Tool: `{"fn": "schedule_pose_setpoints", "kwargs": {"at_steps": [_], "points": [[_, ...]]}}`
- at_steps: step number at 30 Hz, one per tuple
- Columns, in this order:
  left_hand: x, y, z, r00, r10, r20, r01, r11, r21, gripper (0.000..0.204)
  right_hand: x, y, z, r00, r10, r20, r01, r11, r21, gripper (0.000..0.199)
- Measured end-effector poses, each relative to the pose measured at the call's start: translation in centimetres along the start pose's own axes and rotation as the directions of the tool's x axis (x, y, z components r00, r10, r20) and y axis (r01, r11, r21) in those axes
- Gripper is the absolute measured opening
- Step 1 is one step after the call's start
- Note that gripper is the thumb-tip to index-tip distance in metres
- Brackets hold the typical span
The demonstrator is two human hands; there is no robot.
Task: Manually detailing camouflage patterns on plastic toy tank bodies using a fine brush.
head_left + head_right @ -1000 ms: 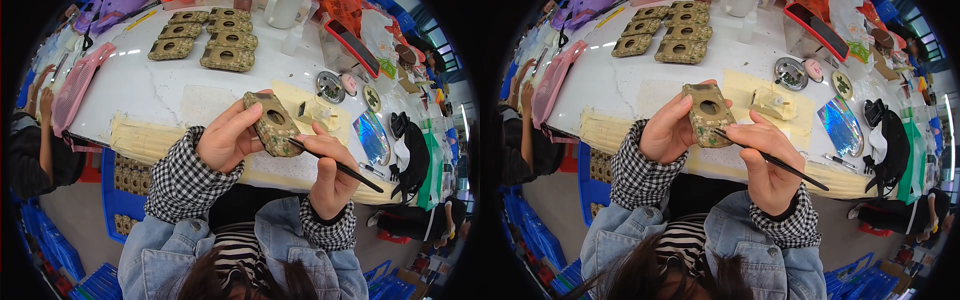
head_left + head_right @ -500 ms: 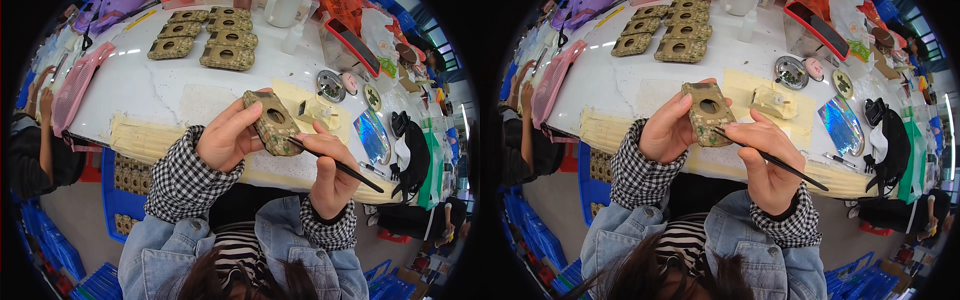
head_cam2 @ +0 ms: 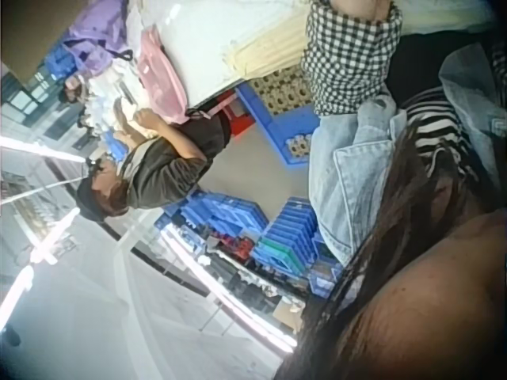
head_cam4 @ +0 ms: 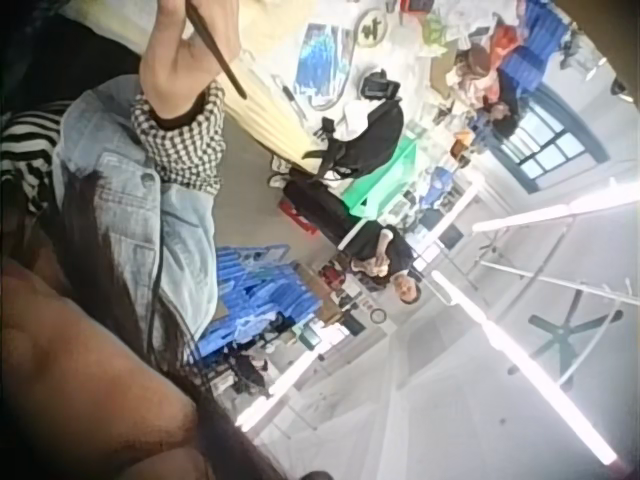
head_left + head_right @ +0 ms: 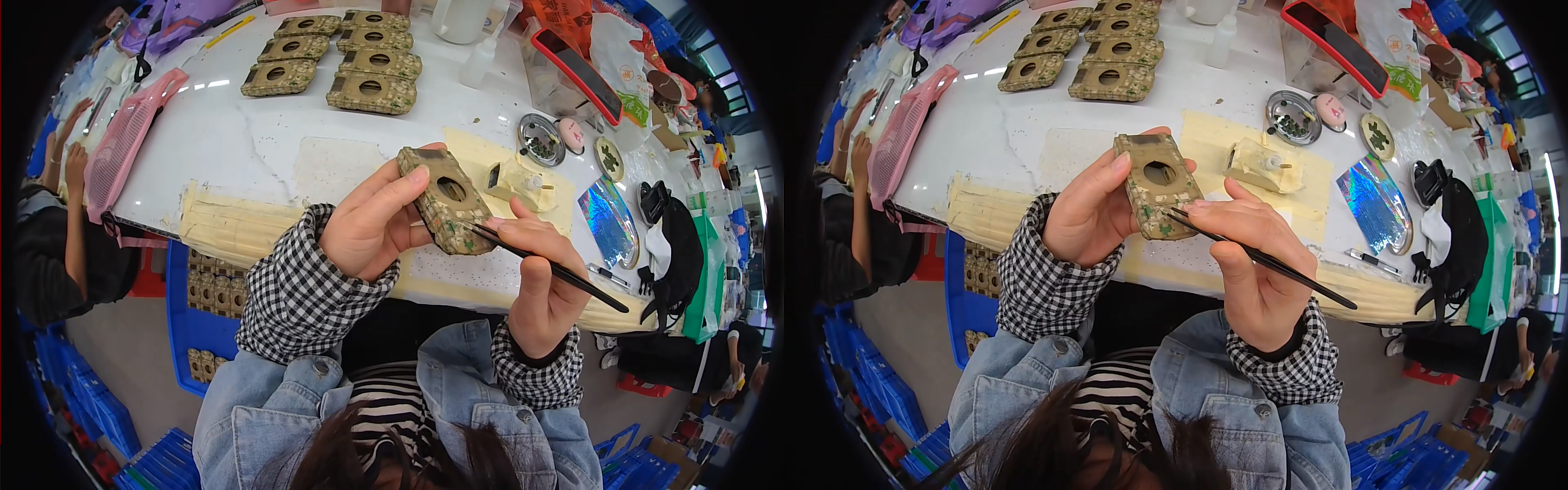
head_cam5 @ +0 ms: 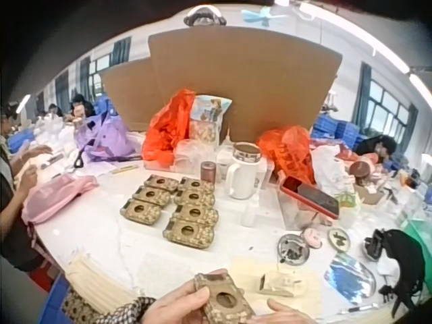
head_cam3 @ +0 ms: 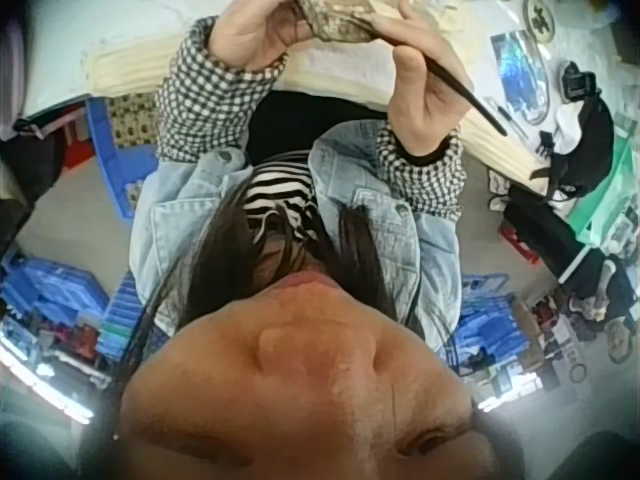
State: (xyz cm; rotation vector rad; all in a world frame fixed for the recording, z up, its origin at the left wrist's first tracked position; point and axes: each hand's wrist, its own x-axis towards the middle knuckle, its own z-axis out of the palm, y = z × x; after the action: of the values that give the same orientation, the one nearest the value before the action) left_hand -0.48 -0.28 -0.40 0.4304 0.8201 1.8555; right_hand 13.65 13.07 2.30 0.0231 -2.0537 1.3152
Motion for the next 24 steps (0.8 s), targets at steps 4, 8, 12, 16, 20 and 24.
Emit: {"fn": "schedule_pose_setpoints", "kwargs": {"at_steps": [4,8,12,16,20,24], "points": [[-0.01,0.09,0.08,1.0,0.001,0.0,-0.001,1.0,0.006,0.052,-0.04,-0.03,0.06,1.0,0.001,-0.008,-0.001,1.0,0.012,0.022],[-0.03,0.1,0.1,1.0,-0.002,-0.012,0.003,1.0,0.013,0.052,0.02,0.01,0.07,1.0,0.002,-0.009,-0.002,1.0,0.015,0.021],[-0.07,0.12,0.19,1.0,0.004,-0.013,-0.003,1.0,0.008,0.052,0.02,0.04,0.08,1.0,0.003,-0.002,-0.003,1.0,0.005,0.021],[-0.09,0.08,0.18,1.0,0.006,-0.014,-0.006,1.0,0.002,0.051,0.13,-0.12,0.08,1.0,0.004,0.005,-0.004,1.0,-0.006,0.022],[-0.09,0.07,0.15,1.0,0.009,-0.012,-0.009,1.0,-0.002,0.051,0.12,-0.11,0.13,1.0,0.002,0.006,-0.002,1.0,-0.023,0.022],[-0.05,0.06,0.13,1.0,0.008,-0.013,-0.008,1.0,-0.001,0.051,0.14,-0.1,0.14,1.0,-0.003,0.005,0.003,0.999,-0.038,0.022]]}}
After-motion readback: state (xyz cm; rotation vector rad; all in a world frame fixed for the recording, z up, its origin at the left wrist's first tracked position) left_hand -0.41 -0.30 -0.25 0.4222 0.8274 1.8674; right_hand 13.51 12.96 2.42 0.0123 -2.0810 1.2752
